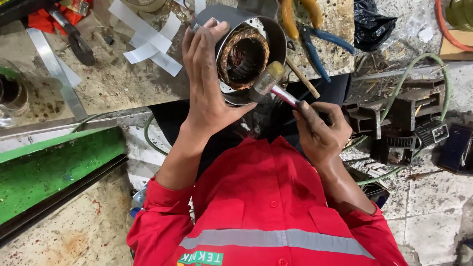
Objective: Disassembling and cleaning an electric motor housing using a hammer, pliers, and cleaning tools.
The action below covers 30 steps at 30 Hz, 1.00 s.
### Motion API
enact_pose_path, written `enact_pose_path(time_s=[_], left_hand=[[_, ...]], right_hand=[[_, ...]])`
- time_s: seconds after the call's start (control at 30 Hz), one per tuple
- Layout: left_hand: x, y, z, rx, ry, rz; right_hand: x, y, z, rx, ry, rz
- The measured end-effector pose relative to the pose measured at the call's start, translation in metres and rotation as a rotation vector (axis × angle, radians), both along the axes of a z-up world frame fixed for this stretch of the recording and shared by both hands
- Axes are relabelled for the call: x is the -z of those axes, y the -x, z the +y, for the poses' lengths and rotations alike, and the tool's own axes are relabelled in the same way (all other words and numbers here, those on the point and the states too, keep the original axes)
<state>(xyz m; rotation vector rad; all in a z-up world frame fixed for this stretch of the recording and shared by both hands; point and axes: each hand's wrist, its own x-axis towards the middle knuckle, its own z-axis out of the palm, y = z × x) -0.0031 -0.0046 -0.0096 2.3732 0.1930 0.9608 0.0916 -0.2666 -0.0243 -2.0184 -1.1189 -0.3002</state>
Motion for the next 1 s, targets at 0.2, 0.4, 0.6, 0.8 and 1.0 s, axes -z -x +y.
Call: enact_pose_path(time_s=[0.2, 0.4, 0.6, 0.8, 1.0], left_hand=[[-0.003, -0.001, -0.002, -0.004, -0.074, -0.002], [-0.003, 0.001, 0.001, -0.007, -0.008, 0.020], [0.000, 0.003, 0.005, -0.001, 0.020, 0.022], [-0.002, 0.002, 0.004, -0.010, 0.048, 0.030], [0.000, 0.004, 0.007, 0.014, 0.063, 0.027]], right_hand=[[0.002, -0.001, 0.001, 0.005, 0.006, 0.019], [0.011, -0.001, -0.004, 0.037, 0.012, 0.197], [0.019, 0.002, -0.009, 0.040, 0.000, 0.240], [0.019, 0.004, -0.009, 0.020, -0.031, 0.277], [0.024, 0.002, -0.011, -0.052, -0.060, 0.276]])
